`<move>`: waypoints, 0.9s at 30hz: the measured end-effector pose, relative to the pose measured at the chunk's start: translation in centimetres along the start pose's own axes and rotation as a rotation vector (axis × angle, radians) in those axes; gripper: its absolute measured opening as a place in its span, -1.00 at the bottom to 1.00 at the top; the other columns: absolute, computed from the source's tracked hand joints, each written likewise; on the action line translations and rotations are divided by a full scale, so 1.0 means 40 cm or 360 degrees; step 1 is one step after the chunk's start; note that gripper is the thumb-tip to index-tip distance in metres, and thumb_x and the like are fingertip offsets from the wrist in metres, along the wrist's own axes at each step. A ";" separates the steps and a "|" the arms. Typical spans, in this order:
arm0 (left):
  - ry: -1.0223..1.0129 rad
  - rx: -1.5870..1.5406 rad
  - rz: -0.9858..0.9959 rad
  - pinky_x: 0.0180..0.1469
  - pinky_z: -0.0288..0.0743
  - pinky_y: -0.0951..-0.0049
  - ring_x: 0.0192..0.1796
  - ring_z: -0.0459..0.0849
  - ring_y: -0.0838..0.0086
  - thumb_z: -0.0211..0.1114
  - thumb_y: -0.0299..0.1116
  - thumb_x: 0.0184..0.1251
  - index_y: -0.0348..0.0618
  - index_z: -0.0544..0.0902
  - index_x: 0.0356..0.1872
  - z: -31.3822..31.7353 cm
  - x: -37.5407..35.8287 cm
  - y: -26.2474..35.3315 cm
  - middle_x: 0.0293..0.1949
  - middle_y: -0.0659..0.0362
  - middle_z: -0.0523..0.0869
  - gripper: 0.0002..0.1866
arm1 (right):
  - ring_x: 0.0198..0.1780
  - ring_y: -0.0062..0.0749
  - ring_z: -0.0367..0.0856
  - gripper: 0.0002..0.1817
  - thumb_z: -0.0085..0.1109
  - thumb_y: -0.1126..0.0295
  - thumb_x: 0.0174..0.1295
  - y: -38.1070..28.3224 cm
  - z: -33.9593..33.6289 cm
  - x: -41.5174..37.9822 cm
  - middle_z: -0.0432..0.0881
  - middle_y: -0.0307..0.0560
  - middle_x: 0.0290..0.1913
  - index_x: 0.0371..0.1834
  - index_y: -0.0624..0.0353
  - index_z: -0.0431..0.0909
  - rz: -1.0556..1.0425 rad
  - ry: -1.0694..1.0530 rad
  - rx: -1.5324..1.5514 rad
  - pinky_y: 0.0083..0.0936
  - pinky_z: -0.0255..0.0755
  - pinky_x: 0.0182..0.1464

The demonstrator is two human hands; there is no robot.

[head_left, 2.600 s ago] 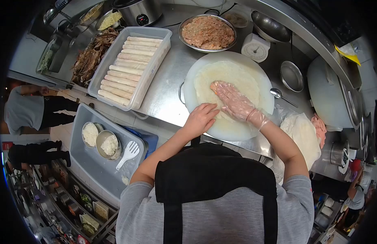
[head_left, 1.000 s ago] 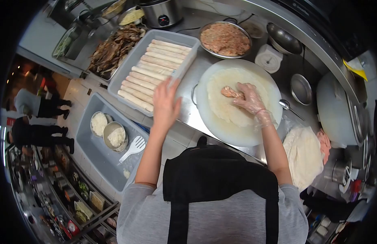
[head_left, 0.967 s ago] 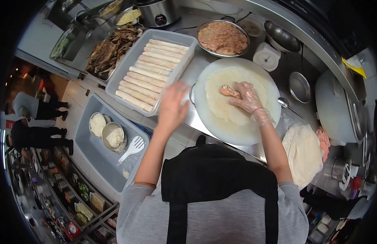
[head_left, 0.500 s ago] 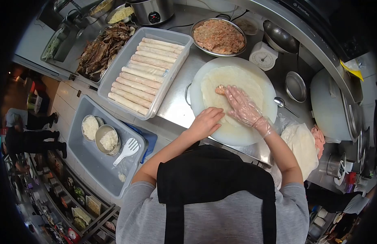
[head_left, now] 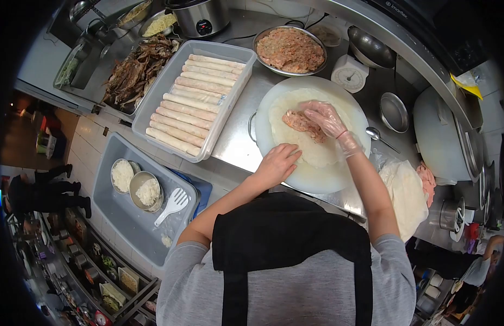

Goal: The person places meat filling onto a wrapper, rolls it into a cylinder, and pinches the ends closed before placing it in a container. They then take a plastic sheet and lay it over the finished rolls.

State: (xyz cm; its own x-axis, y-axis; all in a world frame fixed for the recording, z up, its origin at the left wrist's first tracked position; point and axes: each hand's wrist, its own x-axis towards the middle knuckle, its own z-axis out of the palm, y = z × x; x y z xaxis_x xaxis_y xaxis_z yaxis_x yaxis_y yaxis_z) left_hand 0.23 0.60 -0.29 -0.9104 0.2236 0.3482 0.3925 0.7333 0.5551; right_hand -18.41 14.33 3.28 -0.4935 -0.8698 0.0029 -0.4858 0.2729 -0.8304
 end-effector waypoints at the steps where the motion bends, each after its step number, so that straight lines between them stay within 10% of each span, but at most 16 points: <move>1: -0.0008 0.0009 -0.0008 0.17 0.36 0.24 0.16 0.42 0.15 0.28 -0.42 0.10 -0.24 0.52 0.06 -0.002 0.001 0.003 0.11 0.03 0.47 -0.56 | 0.23 -0.03 0.37 -0.52 0.26 0.25 0.05 0.008 0.001 0.001 0.47 0.14 0.11 0.05 0.21 0.54 0.0144 0.0338 0.0090 -0.30 0.23 0.27; 5: -0.0077 0.0023 0.0006 0.17 0.36 0.23 0.16 0.42 0.15 0.27 -0.42 0.10 -0.25 0.51 0.08 -0.016 0.006 0.004 0.11 0.04 0.47 -0.55 | -0.01 -0.07 0.49 -0.46 0.35 0.23 -0.12 -0.039 0.076 -0.014 0.49 0.10 -0.08 -0.01 0.20 0.56 0.0300 0.0405 -0.0999 -0.28 0.37 0.07; 12: -0.0107 0.0050 0.0052 0.18 0.36 0.23 0.16 0.42 0.15 0.28 -0.41 0.09 -0.25 0.51 0.07 -0.016 0.008 0.002 0.11 0.03 0.47 -0.54 | -0.15 -0.13 0.55 -0.73 0.32 0.16 -0.10 -0.017 0.134 0.019 0.56 -0.03 -0.30 -0.49 0.14 0.65 0.0075 0.0927 -0.1108 -0.22 0.41 -0.06; 17: -0.0144 0.0047 0.0110 0.13 0.40 0.24 0.09 0.47 0.15 0.29 -0.42 0.08 -0.28 0.51 0.04 -0.038 0.022 0.001 0.05 0.03 0.51 -0.56 | -0.02 -0.11 0.53 -0.53 0.29 0.07 -0.06 -0.016 0.118 0.035 0.55 0.02 -0.15 -0.16 0.18 0.59 0.0304 0.0474 -0.1038 -0.18 0.39 0.01; 27: 0.0308 -0.0890 -0.0177 0.12 0.45 0.39 0.14 0.51 0.22 0.38 -0.32 0.07 -0.29 0.45 0.13 0.021 0.605 -0.155 0.11 -0.05 0.50 -0.43 | 0.01 0.05 0.49 -0.51 0.34 0.16 -0.05 0.099 -0.155 -0.252 0.52 0.19 -0.05 -0.09 0.26 0.55 0.0628 0.1541 -0.1137 -0.19 0.35 0.11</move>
State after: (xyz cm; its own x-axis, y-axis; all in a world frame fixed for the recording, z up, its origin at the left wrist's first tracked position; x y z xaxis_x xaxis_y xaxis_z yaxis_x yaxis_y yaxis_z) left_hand -24.35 1.98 4.06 -0.9302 0.0056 0.3671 0.3534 0.2847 0.8911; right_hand -19.83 26.71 3.43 -0.8708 -0.1052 0.4803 -0.3164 0.8675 -0.3837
